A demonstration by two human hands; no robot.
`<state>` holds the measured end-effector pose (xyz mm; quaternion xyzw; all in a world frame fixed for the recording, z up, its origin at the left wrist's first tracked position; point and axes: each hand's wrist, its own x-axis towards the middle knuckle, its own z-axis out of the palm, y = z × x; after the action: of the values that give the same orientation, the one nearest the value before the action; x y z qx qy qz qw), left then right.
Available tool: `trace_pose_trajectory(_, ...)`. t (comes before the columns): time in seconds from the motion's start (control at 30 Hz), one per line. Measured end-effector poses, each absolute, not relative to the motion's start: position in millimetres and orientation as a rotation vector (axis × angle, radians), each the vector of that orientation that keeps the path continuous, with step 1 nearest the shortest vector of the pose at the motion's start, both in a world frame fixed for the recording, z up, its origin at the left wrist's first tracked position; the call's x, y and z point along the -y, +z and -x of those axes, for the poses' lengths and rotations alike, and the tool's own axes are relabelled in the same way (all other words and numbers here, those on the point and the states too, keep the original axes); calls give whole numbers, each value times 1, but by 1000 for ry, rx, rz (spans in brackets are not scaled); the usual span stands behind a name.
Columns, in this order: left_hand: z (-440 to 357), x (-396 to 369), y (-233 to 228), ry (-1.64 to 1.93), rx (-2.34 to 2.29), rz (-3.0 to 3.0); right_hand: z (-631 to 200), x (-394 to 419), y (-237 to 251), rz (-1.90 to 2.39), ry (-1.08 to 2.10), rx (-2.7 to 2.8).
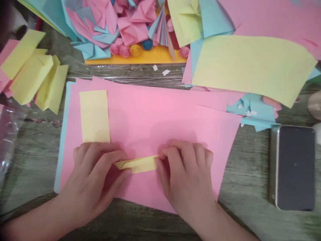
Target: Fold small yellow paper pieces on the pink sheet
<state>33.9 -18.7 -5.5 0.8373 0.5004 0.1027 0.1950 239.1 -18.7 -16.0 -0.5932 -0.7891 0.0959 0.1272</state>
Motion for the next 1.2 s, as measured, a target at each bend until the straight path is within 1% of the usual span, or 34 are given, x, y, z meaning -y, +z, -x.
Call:
trace_pose_trajectory(0.1, -35, 32, -6, 457, -1160, -2551, -240, 19, -16, 1728, 280, 2297)
trace_pose_trajectory(0.17, -40, 44, -6, 484, -978, -2642, -240, 19, -17, 1720, 270, 2307)
trace_pose_trajectory(0.23, -46, 55, -7, 390, -998, -2745, -241, 19, -17, 1706, 262, 2318)
trace_pose_trajectory(0.33, -52, 64, -8, 197, -1068, -2750, -241, 19, -18, 1705, 263, 2320)
trace_pose_trajectory(0.57, -54, 69, -5, -11, -1222, -2654, -243, 19, -19, 1684, 243, 2334)
trace_pose_trajectory(1.03, -54, 71, -3, -121, -1324, -2622, -243, 19, -19, 1690, 245, 2337)
trace_pose_trajectory(1.2, -56, 70, -1, -102, -1356, -2619, -244, 19, -20, 1680, 241, 2344)
